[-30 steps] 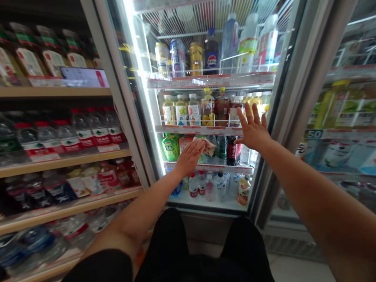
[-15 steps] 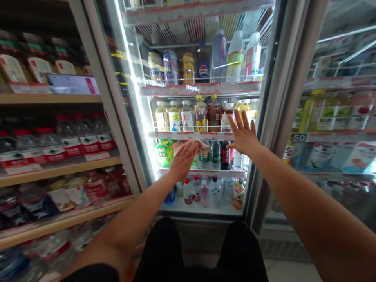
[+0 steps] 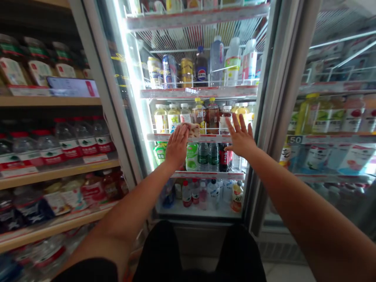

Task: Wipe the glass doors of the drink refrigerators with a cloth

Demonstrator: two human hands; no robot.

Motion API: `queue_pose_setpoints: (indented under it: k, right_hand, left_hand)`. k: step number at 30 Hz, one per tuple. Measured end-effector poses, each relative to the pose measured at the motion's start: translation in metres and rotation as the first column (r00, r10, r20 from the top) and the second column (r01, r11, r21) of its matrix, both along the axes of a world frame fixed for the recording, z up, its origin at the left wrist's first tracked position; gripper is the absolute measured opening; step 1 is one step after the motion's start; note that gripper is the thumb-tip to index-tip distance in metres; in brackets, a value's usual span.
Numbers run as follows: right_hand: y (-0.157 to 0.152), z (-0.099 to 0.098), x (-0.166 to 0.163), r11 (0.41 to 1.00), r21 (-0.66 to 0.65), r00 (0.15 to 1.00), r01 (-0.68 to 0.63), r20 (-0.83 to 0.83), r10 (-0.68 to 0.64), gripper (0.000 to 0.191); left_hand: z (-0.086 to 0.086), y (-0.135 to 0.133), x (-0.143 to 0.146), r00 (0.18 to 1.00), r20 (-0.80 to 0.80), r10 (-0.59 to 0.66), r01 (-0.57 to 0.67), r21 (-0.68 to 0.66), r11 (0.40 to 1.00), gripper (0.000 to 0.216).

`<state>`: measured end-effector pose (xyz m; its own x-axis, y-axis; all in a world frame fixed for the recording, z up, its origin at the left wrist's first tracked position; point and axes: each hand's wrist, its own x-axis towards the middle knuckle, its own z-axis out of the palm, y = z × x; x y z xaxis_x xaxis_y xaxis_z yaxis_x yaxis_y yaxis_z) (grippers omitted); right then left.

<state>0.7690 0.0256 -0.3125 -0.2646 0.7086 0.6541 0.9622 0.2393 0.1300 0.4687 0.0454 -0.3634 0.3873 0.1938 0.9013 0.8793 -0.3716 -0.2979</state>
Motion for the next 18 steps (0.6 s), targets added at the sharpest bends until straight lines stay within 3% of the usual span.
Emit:
queue_pose_setpoints:
  k: [5, 7, 12, 14, 18]
  right_hand:
    - [0.003, -0.002, -0.001, 1.0, -0.004, 1.0, 0.014, 0.004, -0.014, 0.134]
    - [0.004, -0.003, -0.001, 1.0, 0.002, 1.0, 0.008, 0.008, -0.008, 0.133]
    - [0.003, -0.004, -0.001, 1.0, 0.001, 1.0, 0.006, -0.004, -0.006, 0.13]
    - [0.002, -0.003, -0.002, 1.0, 0.003, 1.0, -0.006, -0.009, 0.006, 0.129]
    - [0.0, -0.003, -0.002, 1.0, -0.012, 1.0, 0.006, -0.007, -0.006, 0.131]
  left_hand:
    - [-0.009, -0.005, 0.011, 0.979, -0.194, -0.068, 0.052, -0.086, 0.995, 0.073]
    - [-0.005, -0.003, 0.011, 0.971, -0.226, -0.072, 0.053, -0.089, 0.995, 0.073]
    - [0.019, 0.005, 0.014, 1.0, -0.002, -0.023, 0.023, -0.032, 0.999, 0.072]
    - [0.016, 0.005, 0.018, 0.999, 0.035, -0.019, 0.02, -0.045, 0.999, 0.072]
    - [-0.001, 0.001, 0.024, 0.983, -0.163, -0.086, 0.067, -0.12, 0.991, 0.074]
